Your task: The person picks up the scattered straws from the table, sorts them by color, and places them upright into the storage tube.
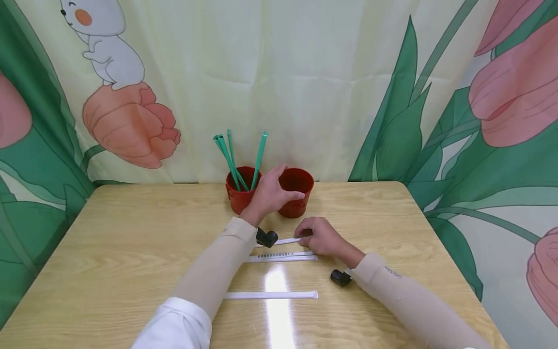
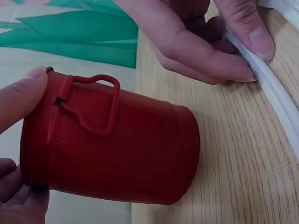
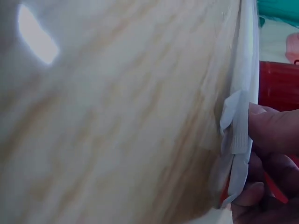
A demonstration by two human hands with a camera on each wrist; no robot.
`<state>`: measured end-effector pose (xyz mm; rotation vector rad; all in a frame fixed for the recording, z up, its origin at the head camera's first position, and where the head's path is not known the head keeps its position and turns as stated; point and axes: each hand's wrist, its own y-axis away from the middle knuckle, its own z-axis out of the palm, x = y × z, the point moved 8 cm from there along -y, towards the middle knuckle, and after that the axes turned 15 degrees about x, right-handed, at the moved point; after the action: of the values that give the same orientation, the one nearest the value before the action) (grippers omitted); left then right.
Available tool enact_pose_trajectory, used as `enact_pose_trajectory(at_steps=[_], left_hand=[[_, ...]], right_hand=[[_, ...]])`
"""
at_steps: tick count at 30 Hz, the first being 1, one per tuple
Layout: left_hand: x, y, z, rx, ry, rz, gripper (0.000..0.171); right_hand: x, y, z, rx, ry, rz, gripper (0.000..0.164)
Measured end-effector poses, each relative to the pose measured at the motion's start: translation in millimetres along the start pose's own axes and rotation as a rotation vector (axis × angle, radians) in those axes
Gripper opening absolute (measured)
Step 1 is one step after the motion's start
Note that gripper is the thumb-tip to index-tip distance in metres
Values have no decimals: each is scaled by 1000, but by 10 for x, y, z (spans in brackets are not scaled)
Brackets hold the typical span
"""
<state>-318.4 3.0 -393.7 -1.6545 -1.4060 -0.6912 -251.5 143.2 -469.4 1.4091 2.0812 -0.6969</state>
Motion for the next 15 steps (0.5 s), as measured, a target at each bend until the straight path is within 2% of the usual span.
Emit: enact_pose_trajectory(at_steps=[8,15], left_hand=[[-22,13,15,0,-18,2,91],[0,-5,-12,6,-6,16,88]], right_hand=[[-91,37,110,-95,169,-115,17],[-133,90,60,-124,297,-170,17]])
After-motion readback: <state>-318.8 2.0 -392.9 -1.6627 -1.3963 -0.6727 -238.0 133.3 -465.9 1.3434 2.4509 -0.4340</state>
